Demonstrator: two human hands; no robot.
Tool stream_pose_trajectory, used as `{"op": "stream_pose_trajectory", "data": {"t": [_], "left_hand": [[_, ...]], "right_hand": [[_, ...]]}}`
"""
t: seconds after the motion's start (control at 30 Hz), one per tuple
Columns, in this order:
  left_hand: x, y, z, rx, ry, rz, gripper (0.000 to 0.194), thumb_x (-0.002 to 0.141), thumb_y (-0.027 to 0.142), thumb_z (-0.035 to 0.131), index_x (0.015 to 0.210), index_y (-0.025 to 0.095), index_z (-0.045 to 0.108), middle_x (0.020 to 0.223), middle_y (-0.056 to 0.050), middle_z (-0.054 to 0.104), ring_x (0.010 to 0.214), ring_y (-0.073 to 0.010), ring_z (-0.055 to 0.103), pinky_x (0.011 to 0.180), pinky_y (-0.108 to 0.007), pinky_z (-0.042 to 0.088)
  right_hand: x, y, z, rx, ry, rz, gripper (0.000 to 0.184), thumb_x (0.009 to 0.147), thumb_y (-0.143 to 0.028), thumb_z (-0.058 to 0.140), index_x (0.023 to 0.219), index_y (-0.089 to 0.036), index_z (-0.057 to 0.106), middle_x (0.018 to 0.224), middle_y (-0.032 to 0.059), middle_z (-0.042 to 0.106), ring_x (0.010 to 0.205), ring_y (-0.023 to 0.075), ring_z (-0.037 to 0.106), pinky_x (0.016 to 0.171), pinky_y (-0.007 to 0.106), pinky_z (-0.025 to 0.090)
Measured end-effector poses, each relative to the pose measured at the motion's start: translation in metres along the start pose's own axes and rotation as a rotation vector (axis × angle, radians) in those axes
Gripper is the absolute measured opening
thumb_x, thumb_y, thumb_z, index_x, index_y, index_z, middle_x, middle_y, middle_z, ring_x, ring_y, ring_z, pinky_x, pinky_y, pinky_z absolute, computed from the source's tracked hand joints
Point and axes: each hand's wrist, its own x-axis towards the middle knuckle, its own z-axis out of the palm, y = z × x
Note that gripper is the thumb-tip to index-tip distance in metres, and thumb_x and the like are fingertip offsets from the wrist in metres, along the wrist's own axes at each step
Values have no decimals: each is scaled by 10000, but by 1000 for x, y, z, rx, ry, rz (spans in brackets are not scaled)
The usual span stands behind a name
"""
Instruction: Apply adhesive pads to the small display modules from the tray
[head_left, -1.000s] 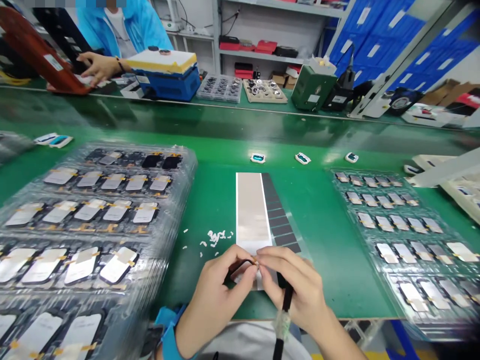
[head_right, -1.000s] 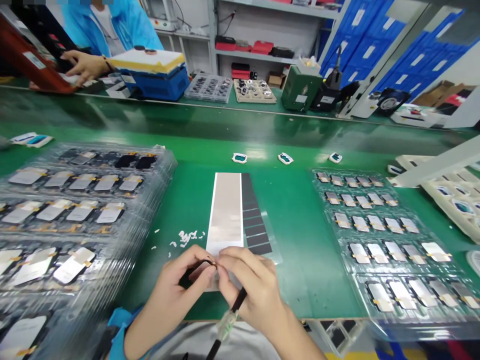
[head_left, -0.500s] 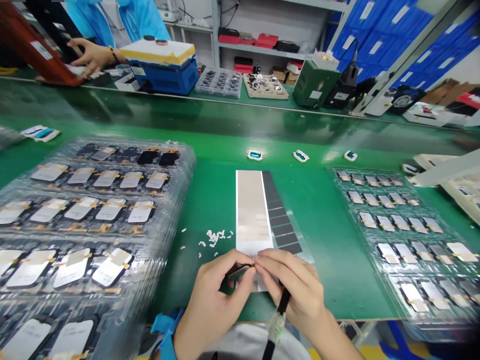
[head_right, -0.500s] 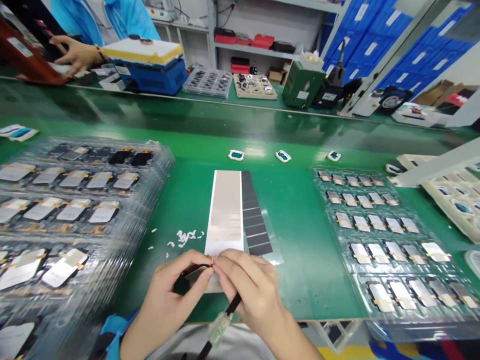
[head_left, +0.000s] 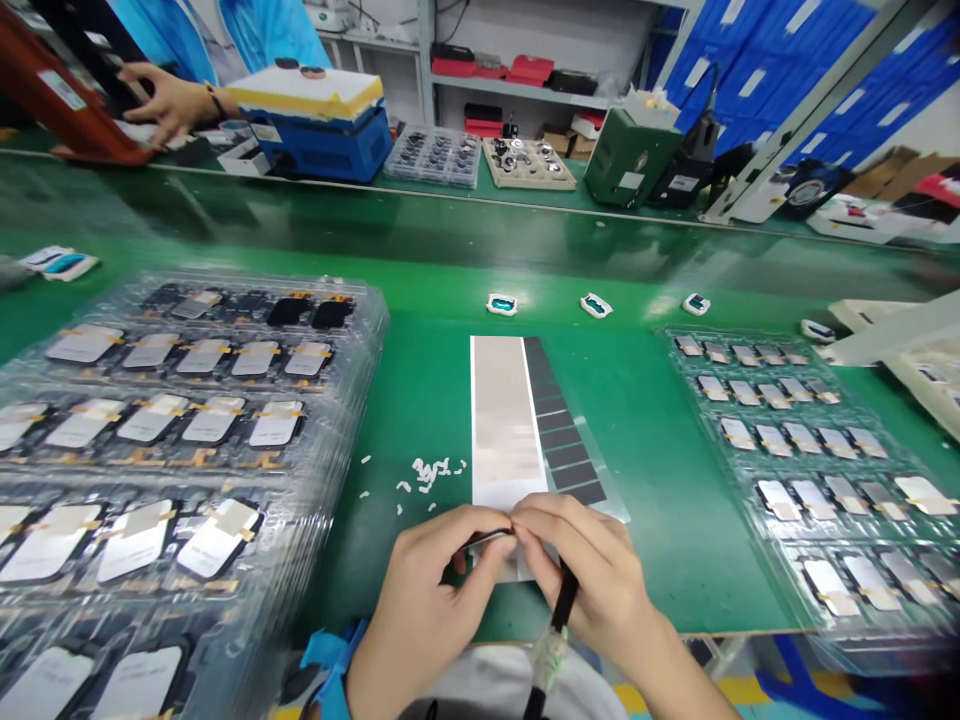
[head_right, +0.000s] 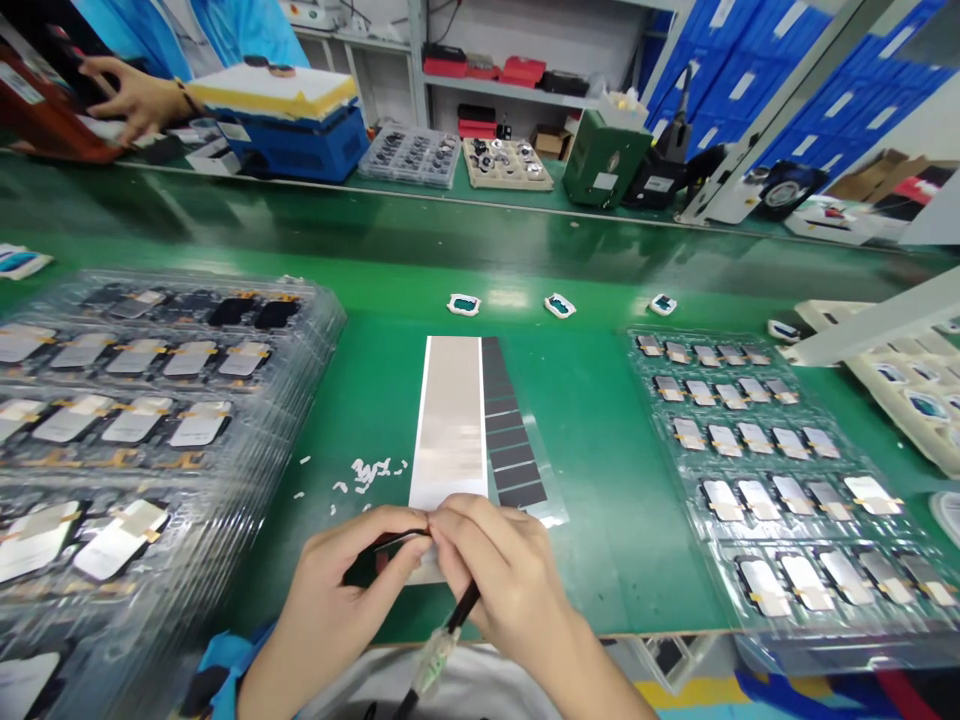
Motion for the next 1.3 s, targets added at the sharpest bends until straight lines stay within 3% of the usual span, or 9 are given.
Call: {"op": "stream_pose_trajectory", "data": {"t": [0.13, 0.3, 0.43, 0.57, 0.77, 0.93, 1.07, 1.13, 1.3], "left_hand": [[3, 5, -1, 0, -5, -19, 109, 940, 175, 592, 876, 225, 665, 780, 30, 727, 645, -123, 642, 575, -201, 460], [1, 9, 0, -25, -108, 43, 121, 912, 132, 588, 847, 217, 643, 719, 42, 701, 580, -106, 604, 558, -190, 444], [-2, 8, 1, 12, -196, 155, 98, 918, 147, 590, 877, 219, 642, 744, 33, 725, 600, -124, 627, 626, -227, 455], [-4, 7, 0, 23, -207, 168, 101, 947, 165, 531, 929, 222, 612, 786, 15, 732, 662, -155, 668, 664, -250, 457], [-7, 5, -4, -11, -170, 159, 79, 975, 198, 465, 984, 235, 535, 765, 11, 660, 640, -165, 624, 626, -266, 432], [-17, -4, -2, -150, -105, 51, 61, 1013, 272, 479, 1067, 244, 481, 836, -12, 604, 721, -173, 602, 688, -287, 455], [-23, -9, 2, -383, 9, -79, 117, 1061, 354, 421, 1103, 244, 429, 972, -57, 587, 841, -180, 593, 708, -289, 459], [-23, -9, 3, -470, 40, -127, 133, 1073, 377, 393, 1081, 245, 411, 958, -45, 570, 813, -161, 576, 671, -272, 439], [-20, -6, 2, -493, 41, -195, 188, 1078, 435, 370, 1050, 251, 398, 838, 10, 505, 748, -139, 516, 670, -267, 404]], "right_hand": [[8, -2, -5, 81, -19, 131, 133, 932, -77, 562, 986, -165, 645, 875, 55, 679, 705, 133, 652, 588, 244, 508], [38, 2, -16, 237, -144, 383, 129, 931, -214, 604, 817, -203, 665, 685, -30, 602, 493, 77, 434, 468, 224, 352], [67, 10, -2, 271, -302, 443, 105, 819, -141, 663, 736, -203, 672, 714, -26, 676, 604, 98, 562, 553, 216, 396], [81, 15, 20, 240, -361, 470, 151, 738, -67, 655, 673, -203, 654, 680, -27, 658, 626, 124, 569, 603, 245, 399], [79, 18, 26, 337, -375, 486, 202, 754, -45, 615, 812, -202, 729, 826, 16, 739, 761, 159, 652, 701, 279, 475], [71, 19, 16, 507, -263, 538, 107, 863, -249, 642, 806, -184, 704, 791, 19, 727, 721, 137, 649, 664, 258, 510], [62, 16, 11, 697, -279, 656, 311, 811, -444, 737, 689, -176, 640, 514, -51, 551, 440, 71, 424, 413, 199, 320], [57, 14, 10, 836, -340, 724, 369, 768, -507, 768, 674, -173, 641, 460, -77, 469, 395, 47, 306, 383, 192, 208], [52, 14, 7, 936, -355, 748, 377, 764, -528, 758, 678, -172, 672, 542, -44, 503, 449, 53, 296, 418, 209, 190]]}}
